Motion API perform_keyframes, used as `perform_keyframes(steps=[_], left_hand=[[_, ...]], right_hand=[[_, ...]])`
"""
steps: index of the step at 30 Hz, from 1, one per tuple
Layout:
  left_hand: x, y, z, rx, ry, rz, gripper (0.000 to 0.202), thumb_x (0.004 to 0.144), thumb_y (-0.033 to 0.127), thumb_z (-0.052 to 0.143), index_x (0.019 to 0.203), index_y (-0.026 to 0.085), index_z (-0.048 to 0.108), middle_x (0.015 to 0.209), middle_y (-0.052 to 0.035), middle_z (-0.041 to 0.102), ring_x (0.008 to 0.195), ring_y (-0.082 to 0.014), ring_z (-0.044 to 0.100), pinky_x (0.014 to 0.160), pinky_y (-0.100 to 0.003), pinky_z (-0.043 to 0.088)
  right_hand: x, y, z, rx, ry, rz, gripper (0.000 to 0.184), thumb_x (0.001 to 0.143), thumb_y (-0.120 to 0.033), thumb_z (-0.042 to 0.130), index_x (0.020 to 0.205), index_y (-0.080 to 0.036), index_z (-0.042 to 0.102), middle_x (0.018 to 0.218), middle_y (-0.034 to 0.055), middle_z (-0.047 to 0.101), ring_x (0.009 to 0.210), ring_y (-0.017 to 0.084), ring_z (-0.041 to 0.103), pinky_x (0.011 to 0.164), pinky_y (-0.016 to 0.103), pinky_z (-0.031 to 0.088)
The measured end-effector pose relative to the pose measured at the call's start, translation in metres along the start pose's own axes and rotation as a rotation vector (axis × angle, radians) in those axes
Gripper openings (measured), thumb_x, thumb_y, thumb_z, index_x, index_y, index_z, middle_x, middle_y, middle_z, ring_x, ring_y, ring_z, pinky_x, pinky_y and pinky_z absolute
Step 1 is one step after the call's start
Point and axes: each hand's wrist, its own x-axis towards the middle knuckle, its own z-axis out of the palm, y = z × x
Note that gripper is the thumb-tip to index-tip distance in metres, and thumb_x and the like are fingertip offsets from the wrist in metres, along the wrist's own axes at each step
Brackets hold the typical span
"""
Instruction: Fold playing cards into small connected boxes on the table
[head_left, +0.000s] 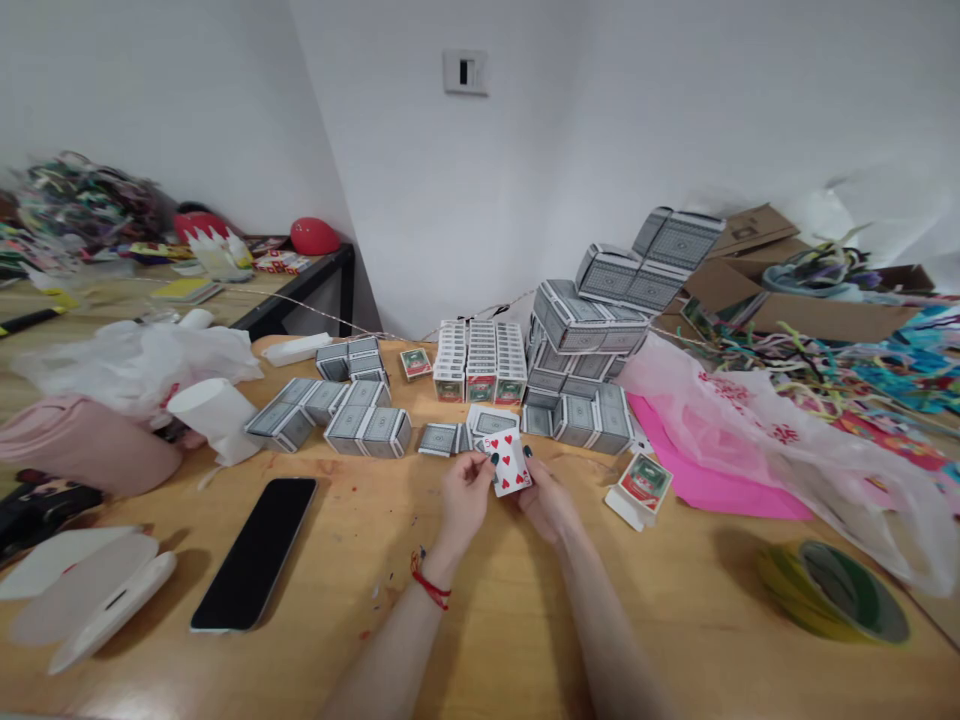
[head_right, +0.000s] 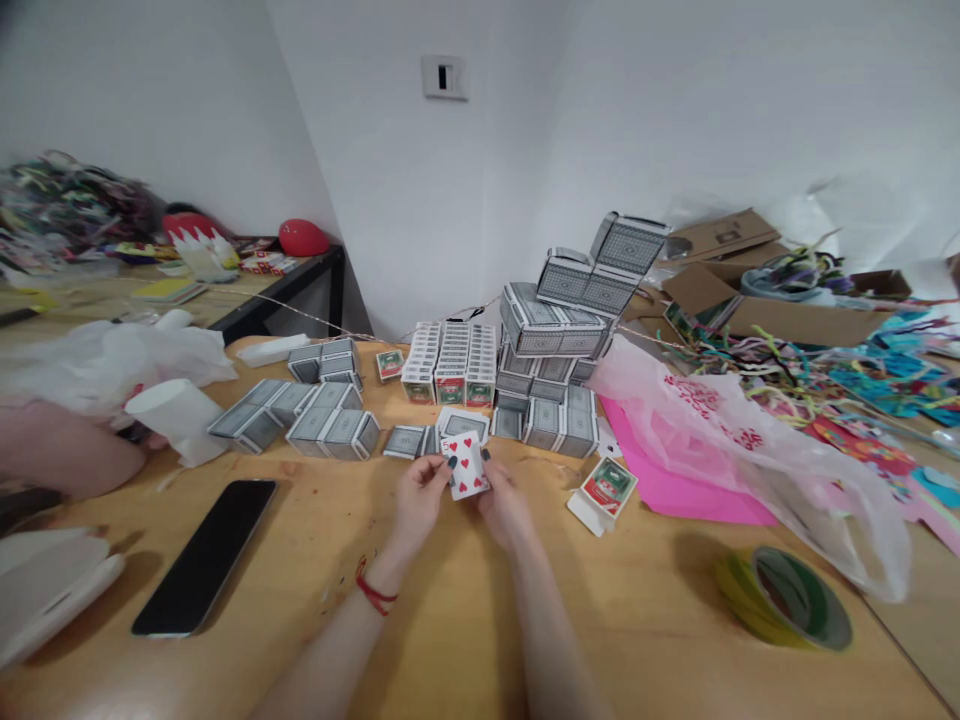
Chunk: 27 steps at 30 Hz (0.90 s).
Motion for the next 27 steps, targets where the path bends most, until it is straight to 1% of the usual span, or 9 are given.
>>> perform_keyframes(steps=[6,10,13,17,19,21,23,24,27], left_hand=[[-0.009,0.005,0.003,0.014,-0.021,-0.031,0.012,0.072,0.025,0.056,0.067,0.015,0.059,0.057,0.0014,0.057,0.052,-0.0108,0.050,0.051,-0.022,0.041],[-0.006,0.005,0.003,0.019,-0.035,-0.038,0.011,0.072,0.024,0.056,0.065,0.015,0.058,0.058,0.0013,0.058,0.054,-0.0111,0.051,0.053,-0.022,0.042],[-0.003,0.004,0.002,0.016,-0.023,-0.039,0.012,0.074,0.026,0.053,0.069,0.015,0.057,0.062,0.0001,0.059,0.057,-0.0121,0.054,0.055,-0.023,0.043],[-0.004,0.006,-0.001,0.034,0.011,-0.024,0.013,0.076,0.027,0.052,0.073,0.015,0.057,0.066,-0.0008,0.060,0.061,-0.0131,0.055,0.058,-0.024,0.045],[-0.007,0.008,-0.002,0.094,0.026,0.027,0.012,0.076,0.026,0.052,0.075,0.016,0.057,0.068,-0.0014,0.061,0.063,-0.0134,0.056,0.059,-0.024,0.045],[-0.011,0.010,-0.002,0.191,0.025,0.097,0.011,0.078,0.025,0.051,0.077,0.016,0.057,0.071,-0.0023,0.061,0.065,-0.0138,0.057,0.060,-0.025,0.045],[-0.014,0.012,-0.002,0.272,0.011,0.155,0.012,0.080,0.024,0.049,0.085,0.016,0.057,0.077,-0.0042,0.062,0.069,-0.0148,0.058,0.063,-0.026,0.046],[-0.015,0.012,-0.001,0.293,0.008,0.179,0.017,0.080,0.023,0.048,0.093,0.016,0.056,0.082,-0.0056,0.062,0.073,-0.0155,0.058,0.066,-0.028,0.047],[-0.015,0.015,-0.002,0.323,0.034,0.306,0.045,0.079,0.018,0.049,0.122,0.015,0.038,0.108,-0.0120,0.057,0.092,-0.0180,0.056,0.077,-0.033,0.047]], right_hand=[[-0.002,0.008,-0.001,0.026,0.043,0.008,0.029,0.064,-0.044,0.068,0.073,-0.017,0.064,0.068,0.0034,0.068,0.057,0.016,0.061,0.055,0.028,0.048],[0.002,0.007,-0.005,0.004,0.038,0.011,0.032,0.063,-0.045,0.069,0.073,-0.015,0.065,0.062,0.0018,0.066,0.051,0.014,0.057,0.050,0.024,0.044],[0.002,0.005,-0.003,0.019,0.008,0.024,0.032,0.065,-0.044,0.067,0.076,-0.015,0.066,0.063,0.0017,0.065,0.052,0.013,0.055,0.050,0.023,0.042],[-0.001,0.004,0.004,0.093,-0.015,0.009,0.028,0.066,-0.042,0.068,0.080,-0.017,0.064,0.075,0.0031,0.066,0.063,0.014,0.058,0.058,0.025,0.045],[-0.002,0.005,0.006,0.020,0.007,-0.053,0.026,0.069,-0.043,0.064,0.080,-0.018,0.061,0.073,0.0020,0.065,0.061,0.014,0.058,0.059,0.026,0.045],[-0.002,0.006,0.005,-0.082,0.039,-0.114,0.024,0.073,-0.043,0.059,0.076,-0.019,0.058,0.066,-0.0005,0.061,0.056,0.013,0.054,0.056,0.025,0.044],[-0.002,0.005,0.003,-0.140,0.071,-0.153,0.021,0.074,-0.041,0.058,0.072,-0.020,0.056,0.061,-0.0028,0.058,0.054,0.012,0.052,0.056,0.024,0.042],[-0.002,0.004,0.001,-0.161,0.088,-0.172,0.019,0.074,-0.039,0.058,0.071,-0.020,0.055,0.061,-0.0033,0.057,0.055,0.012,0.052,0.057,0.024,0.042],[-0.006,0.001,-0.002,-0.385,0.104,-0.279,0.014,0.077,-0.034,0.054,0.073,-0.021,0.056,0.068,-0.0014,0.062,0.064,0.015,0.056,0.063,0.025,0.043]])
